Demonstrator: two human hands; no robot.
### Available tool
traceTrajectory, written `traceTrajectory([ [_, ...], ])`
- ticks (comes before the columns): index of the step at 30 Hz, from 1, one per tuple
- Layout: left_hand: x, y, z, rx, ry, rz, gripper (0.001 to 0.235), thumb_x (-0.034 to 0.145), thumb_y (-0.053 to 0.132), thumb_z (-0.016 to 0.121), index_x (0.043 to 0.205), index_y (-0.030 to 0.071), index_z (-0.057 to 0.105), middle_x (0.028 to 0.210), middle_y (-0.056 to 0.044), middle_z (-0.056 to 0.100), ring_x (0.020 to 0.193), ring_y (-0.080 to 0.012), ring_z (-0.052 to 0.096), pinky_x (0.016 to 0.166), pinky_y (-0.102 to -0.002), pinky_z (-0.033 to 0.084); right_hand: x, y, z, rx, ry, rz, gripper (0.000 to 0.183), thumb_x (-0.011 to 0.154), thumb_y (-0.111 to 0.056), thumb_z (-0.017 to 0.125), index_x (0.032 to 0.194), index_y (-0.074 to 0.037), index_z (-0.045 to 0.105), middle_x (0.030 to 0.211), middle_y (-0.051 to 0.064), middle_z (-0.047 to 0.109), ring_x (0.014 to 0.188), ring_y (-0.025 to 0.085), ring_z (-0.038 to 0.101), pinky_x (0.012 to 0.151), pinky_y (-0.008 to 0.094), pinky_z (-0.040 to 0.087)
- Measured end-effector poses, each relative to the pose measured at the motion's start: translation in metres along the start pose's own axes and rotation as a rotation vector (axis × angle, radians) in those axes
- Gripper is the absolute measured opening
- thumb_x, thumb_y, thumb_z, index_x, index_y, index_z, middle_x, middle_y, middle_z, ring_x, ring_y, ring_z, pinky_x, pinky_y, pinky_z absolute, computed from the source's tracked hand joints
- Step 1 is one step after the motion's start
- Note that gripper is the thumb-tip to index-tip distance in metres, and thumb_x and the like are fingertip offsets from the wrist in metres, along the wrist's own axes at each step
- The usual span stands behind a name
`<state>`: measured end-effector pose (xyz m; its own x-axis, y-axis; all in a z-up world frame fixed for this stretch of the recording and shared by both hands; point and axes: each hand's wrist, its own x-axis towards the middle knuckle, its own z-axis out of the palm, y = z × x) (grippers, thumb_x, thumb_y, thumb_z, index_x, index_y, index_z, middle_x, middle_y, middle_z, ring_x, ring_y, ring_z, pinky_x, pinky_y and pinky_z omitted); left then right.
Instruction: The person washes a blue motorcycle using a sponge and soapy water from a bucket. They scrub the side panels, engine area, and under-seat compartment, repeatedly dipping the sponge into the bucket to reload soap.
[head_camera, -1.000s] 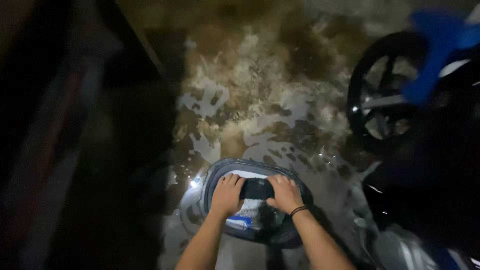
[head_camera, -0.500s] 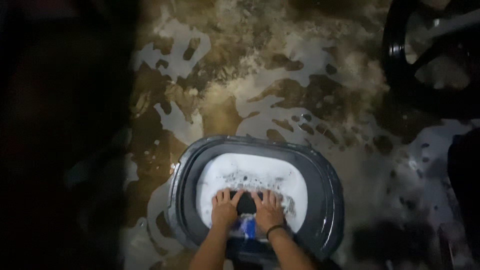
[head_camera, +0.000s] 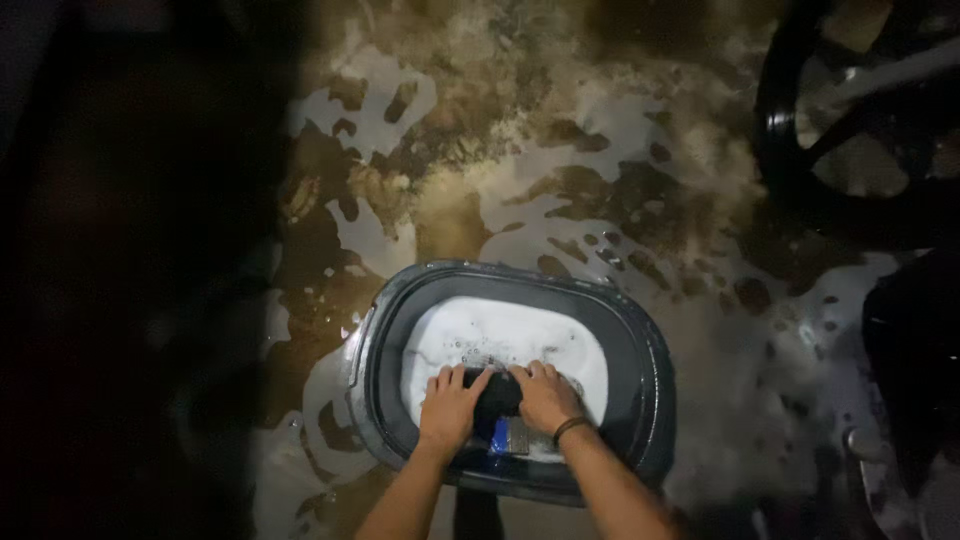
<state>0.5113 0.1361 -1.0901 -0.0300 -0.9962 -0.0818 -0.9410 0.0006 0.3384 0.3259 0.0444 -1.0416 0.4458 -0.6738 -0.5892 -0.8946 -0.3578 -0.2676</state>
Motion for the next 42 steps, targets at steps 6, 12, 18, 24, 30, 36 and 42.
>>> traceTrajectory([
  [6, -0.001, 0.000, 0.019, -0.071, -0.364, -0.169, 0.084, 0.081, 0.016, 0.071, 0.154, 0.045, 0.041, 0.156, -0.016, 0.039, 0.141, -0.0396, 0.031, 0.105, -0.055, 0.038, -0.006, -0.024, 0.018, -0.070, -0.135, 0.104, 0.078, 0.090, -0.036, 0.077, 0.153, -0.021, 0.034, 0.161, 0.015, 0.025, 0.146, 0.038, 0.023, 0.119, 0.055, 0.026],
  [12, 0.011, -0.015, 0.046, -0.074, -0.335, -0.124, 0.066, 0.103, 0.017, 0.060, 0.154, 0.055, 0.043, 0.157, -0.013, 0.045, 0.147, -0.0406, 0.040, 0.110, -0.052, 0.045, -0.004, -0.017, 0.022, 0.036, -0.185, 0.183, 0.067, 0.089, -0.040, 0.075, 0.148, -0.028, 0.045, 0.162, 0.008, 0.028, 0.151, 0.035, 0.025, 0.119, 0.051, 0.034],
  [18, -0.006, -0.008, -0.025, -0.254, -0.337, -0.051, 0.101, 0.085, 0.007, 0.067, 0.168, 0.026, 0.012, 0.154, -0.031, 0.035, 0.141, -0.0492, 0.035, 0.115, -0.048, 0.035, -0.034, -0.007, 0.005, 0.209, 0.281, -0.089, 0.065, 0.081, -0.029, 0.082, 0.141, -0.027, 0.056, 0.152, 0.014, 0.041, 0.143, 0.037, 0.034, 0.116, 0.050, 0.033],
  [24, 0.019, 0.017, -0.071, -1.136, 0.042, -0.130, 0.073, 0.098, 0.031, 0.064, 0.163, 0.022, 0.032, 0.147, -0.020, 0.053, 0.137, -0.0315, 0.052, 0.115, -0.041, 0.039, -0.045, -0.018, -0.052, 0.677, 0.520, -0.242, 0.064, 0.084, -0.027, 0.076, 0.144, -0.022, 0.055, 0.133, 0.012, 0.061, 0.124, 0.031, 0.061, 0.106, 0.040, 0.048],
  [30, 0.029, 0.064, -0.066, -2.086, 0.122, -0.739, 0.058, 0.101, 0.054, 0.045, 0.142, 0.014, 0.057, 0.131, -0.013, 0.062, 0.118, -0.0261, 0.060, 0.100, -0.040, 0.050, -0.052, -0.057, -0.039, 0.706, 0.709, -0.169, 0.040, 0.091, -0.030, 0.075, 0.126, -0.014, 0.066, 0.123, 0.015, 0.062, 0.113, 0.033, 0.064, 0.096, 0.040, 0.051],
  [36, 0.031, 0.086, -0.037, -1.338, 0.367, -0.817, 0.030, 0.093, 0.031, 0.062, 0.103, 0.003, 0.069, 0.097, -0.014, 0.073, 0.095, -0.0290, 0.066, 0.087, -0.039, 0.052, -0.023, -0.058, 0.012, 0.880, 0.917, 0.049, 0.027, 0.093, -0.027, 0.069, 0.107, -0.004, 0.070, 0.102, 0.014, 0.073, 0.097, 0.027, 0.068, 0.089, 0.036, 0.053],
  [42, 0.034, 0.080, -0.040, -1.101, 0.477, -0.585, 0.023, 0.093, 0.025, 0.064, 0.107, 0.006, 0.067, 0.098, -0.011, 0.072, 0.093, -0.0239, 0.068, 0.086, -0.036, 0.052, -0.010, -0.057, 0.004, 1.540, 0.684, 0.105, 0.025, 0.100, -0.024, 0.064, 0.109, -0.002, 0.071, 0.099, 0.010, 0.070, 0.094, 0.022, 0.061, 0.084, 0.036, 0.050],
])
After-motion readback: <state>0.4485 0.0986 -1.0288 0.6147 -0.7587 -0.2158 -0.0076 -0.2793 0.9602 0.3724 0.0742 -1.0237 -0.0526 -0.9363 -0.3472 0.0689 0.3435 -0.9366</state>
